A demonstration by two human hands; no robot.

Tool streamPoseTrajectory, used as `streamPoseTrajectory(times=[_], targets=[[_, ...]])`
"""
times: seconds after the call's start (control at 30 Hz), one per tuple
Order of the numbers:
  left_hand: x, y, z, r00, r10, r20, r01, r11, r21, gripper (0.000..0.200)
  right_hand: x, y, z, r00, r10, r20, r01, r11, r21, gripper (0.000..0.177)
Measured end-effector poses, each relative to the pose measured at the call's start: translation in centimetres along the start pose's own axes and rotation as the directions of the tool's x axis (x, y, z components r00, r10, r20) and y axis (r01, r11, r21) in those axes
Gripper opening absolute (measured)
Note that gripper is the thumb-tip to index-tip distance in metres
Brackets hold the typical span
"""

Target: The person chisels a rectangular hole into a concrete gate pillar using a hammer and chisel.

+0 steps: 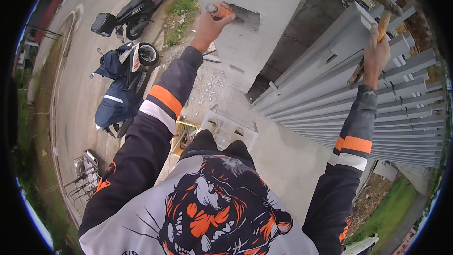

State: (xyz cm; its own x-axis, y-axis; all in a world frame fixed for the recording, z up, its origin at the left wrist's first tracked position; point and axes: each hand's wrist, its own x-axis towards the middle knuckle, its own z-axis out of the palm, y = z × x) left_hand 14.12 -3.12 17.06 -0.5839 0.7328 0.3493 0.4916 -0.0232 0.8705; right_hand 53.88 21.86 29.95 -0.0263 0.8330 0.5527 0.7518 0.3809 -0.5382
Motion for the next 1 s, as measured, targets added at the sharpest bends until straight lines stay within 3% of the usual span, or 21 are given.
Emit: streamPoseTrajectory(times=[0.03, 0.1, 0.13, 0.2, 0.23, 0.27, 0.3, 0.33, 0.4, 0.47, 0.57, 0.63, 0.73, 0.83, 0.9, 0.97, 1.0], targets=[[0.3, -0.7, -0.1, 1.0, -0.016, 0.019, 0.017, 0.999, -0.041, 0.028, -3.3, -1.6, -2.0, 1.0, -0.01, 0.005, 0.009, 0.994, 0.11, 0.051], [0.2, -0.8, -0.2, 1.0, -0.025, 0.017, 0.027, 0.992, -0.123, 0.03, -10.3, -3.6, -4.3, 0.998, 0.011, 0.061, -0.046, 0.801, 0.598, 0.043], [-0.6, -0.2, -0.2, 1.0, -0.012, -0.01, 0.01, 0.986, -0.165, 0.03, -14.5, -5.0, -6.4, 0.96, 0.115, 0.254, -0.255, 0.733, 0.631, 0.035], [-1.4, 0.7, -0.2, 0.999, -0.003, -0.051, -0.013, 0.949, -0.315, 0.024, -23.3, -2.9, -5.8, 0.926, 0.163, 0.341, -0.363, 0.634, 0.683, 0.032], [-1.7, 1.2, -0.2, 0.998, -0.005, -0.064, -0.023, 0.907, -0.42, 0.018, -27.8, -1.0, -4.9, 0.866, 0.266, 0.423, -0.496, 0.56, 0.664, 0.03], [-1.9, 1.3, -0.1, 0.997, -0.01, -0.073, -0.03, 0.854, -0.519, 0.014, -32.2, 1.9, -4.5, 0.781, 0.305, 0.545, -0.605, 0.586, 0.539, 0.035], [-1.9, 1.2, 0.0, 0.998, -0.007, -0.067, -0.029, 0.851, -0.524, 0.013, -36.0, 3.5, -3.9, 0.809, 0.342, 0.478, -0.501, 0.826, 0.257, 0.039], [-1.8, 0.8, 0.1, 0.998, -0.007, -0.061, -0.026, 0.85, -0.526, 0.012, -39.2, 4.4, -3.7, 0.797, 0.364, 0.481, -0.443, 0.895, 0.056, 0.04], [-1.8, -0.8, 0.5, 0.999, 0.022, -0.048, -0.044, 0.847, -0.529, 0.013, -44.7, 5.4, -3.5, 0.689, 0.426, 0.587, -0.447, 0.887, -0.12, 0.036], [-1.5, -3.0, 1.1, 0.996, 0.081, -0.048, -0.094, 0.839, -0.535, 0.015, -48.3, 5.3, -3.4, 0.611, 0.409, 0.678, -0.441, 0.887, -0.138, 0.035], [-2.6, -2.8, 1.4, 0.982, 0.173, -0.073, -0.188, 0.912, -0.364, 0.02, -48.1, 1.0, -3.4, 0.53, 0.369, 0.764, -0.474, 0.876, -0.094, 0.034], [-3.3, -1.3, 1.1, 0.974, 0.216, -0.073, -0.228, 0.94, -0.256, 0.023, -45.2, -4.3, -3.7, 0.571, 0.257, 0.78, -0.49, 0.869, 0.072, 0.025], [-2.4, -0.2, 0.0, 0.966, 0.255, -0.041, -0.258, 0.947, -0.189, 0.029, -38.6, -14.4, -6.3, 0.671, 0.057, 0.739, -0.452, 0.822, 0.347, 0.028], [-1.8, -0.7, -0.7, 0.958, 0.285, 0.024, -0.276, 0.945, -0.174, 0.031, -33.9, -24.5, -9.1, 0.845, -0.141, 0.516, -0.32, 0.639, 0.699, 0.036], [-1.2, -0.8, -0.9, 0.954, 0.297, 0.053, -0.286, 0.947, -0.148, 0.031, -32.3, -27.0, -8.1, 0.919, -0.241, 0.311, -0.157, 0.5, 0.852, 0.037], [-1.1, -0.9, -0.8, 0.955, 0.286, 0.076, -0.278, 0.955, -0.101, 0.03, -31.4, -25.1, -3.6, 0.889, -0.447, 0.101, 0.15, 0.491, 0.858, 0.034], [-1.2, -0.7, -0.8, 0.951, 0.306, 0.049, -0.299, 0.947, -0.115, 0.03, -31.6, -21.5, 1.0, 0.9, -0.417, 0.125, 0.167, 0.596, 0.785, 0.034]])
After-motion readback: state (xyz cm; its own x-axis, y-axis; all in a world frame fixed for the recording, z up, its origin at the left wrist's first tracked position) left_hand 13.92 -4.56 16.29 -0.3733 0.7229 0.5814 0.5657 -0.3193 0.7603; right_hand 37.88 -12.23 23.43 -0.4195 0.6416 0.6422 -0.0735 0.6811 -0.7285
